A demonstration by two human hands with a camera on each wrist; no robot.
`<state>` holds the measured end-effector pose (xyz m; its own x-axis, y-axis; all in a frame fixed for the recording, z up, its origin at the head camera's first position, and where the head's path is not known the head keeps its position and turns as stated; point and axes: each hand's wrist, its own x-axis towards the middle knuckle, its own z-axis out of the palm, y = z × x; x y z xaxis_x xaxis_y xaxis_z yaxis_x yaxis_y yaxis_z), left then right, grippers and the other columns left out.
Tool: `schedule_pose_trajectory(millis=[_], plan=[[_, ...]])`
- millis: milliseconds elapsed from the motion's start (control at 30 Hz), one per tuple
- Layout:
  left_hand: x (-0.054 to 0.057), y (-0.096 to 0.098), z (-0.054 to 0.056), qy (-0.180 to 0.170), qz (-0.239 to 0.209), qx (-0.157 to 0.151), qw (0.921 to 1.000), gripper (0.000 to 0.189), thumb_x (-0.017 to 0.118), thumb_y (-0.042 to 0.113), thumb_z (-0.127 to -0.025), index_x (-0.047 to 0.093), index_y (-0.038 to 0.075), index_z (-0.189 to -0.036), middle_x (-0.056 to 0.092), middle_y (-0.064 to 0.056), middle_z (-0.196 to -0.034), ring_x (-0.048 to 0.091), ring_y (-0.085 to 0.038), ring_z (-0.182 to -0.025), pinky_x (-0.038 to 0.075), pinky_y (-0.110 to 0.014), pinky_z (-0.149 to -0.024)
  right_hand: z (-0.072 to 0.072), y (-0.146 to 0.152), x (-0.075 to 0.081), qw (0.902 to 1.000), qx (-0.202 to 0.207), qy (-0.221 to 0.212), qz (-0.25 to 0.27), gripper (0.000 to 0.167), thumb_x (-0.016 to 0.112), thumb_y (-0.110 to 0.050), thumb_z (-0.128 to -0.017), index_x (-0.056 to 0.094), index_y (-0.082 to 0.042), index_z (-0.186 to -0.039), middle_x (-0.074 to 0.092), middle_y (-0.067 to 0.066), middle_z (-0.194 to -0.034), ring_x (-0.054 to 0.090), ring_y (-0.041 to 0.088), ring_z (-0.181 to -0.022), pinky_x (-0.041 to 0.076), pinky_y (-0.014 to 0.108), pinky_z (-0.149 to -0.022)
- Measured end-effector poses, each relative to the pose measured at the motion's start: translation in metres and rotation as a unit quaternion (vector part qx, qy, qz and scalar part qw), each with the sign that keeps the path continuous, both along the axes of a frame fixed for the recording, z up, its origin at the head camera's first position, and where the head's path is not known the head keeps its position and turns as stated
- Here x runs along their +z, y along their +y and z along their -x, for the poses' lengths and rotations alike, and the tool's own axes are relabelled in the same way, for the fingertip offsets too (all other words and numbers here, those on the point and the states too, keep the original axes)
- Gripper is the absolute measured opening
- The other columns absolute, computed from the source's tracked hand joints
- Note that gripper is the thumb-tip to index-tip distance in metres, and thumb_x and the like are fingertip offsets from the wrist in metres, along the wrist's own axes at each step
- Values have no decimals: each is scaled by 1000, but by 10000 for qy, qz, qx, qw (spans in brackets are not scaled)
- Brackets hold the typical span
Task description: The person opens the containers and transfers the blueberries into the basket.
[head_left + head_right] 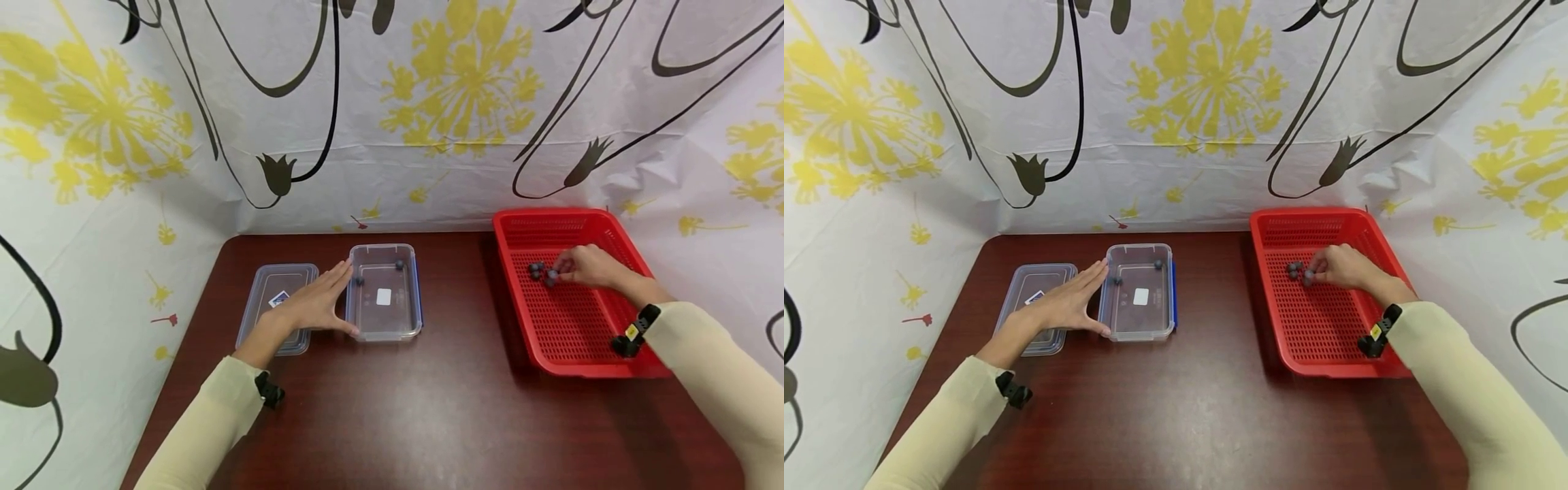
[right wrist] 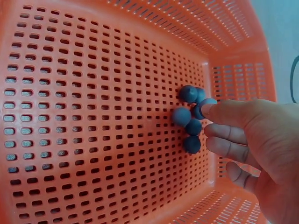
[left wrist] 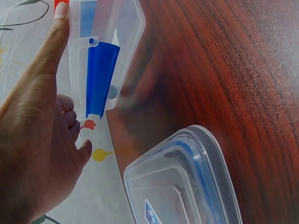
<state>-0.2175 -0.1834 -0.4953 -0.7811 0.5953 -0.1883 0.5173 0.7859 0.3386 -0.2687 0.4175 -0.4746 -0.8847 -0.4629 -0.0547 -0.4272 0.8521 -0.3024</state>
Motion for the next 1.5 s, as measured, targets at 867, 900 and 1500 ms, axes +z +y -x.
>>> schedule_pose_trajectory(millis=[867,900,1500], plan=[[3,1,1,63,-78,-121,9999,141,79,78,-77,6,2,-170,-3,-14,-178,1,-30,-165,13,-52,-131,-11,-71,56,9871,412,1468,498,22,89,-12,-86,80,-1,-102,80,7,-89,74,21,-77,60,46,-70],[3,1,1,61,-81,-119,9999,140,79,77,-77,6,2,-170,-3,-14,-178,1,-30,-165,13,-52,-131,-12,-80,61,9858,498,1513,531,22,89,-12,-86,80,-1,-103,79,6,-89,74,20,-77,60,46,-71],[3,1,-1,106,-94,-141,9998,140,81,76,-77,5,2,-169,-2,-15,-178,2,-31,-165,14,-52,-131,3,-218,69,9827,1410,793,897,24,86,-17,-90,80,-5,-109,79,9,-99,74,22,-83,60,41,-76]])
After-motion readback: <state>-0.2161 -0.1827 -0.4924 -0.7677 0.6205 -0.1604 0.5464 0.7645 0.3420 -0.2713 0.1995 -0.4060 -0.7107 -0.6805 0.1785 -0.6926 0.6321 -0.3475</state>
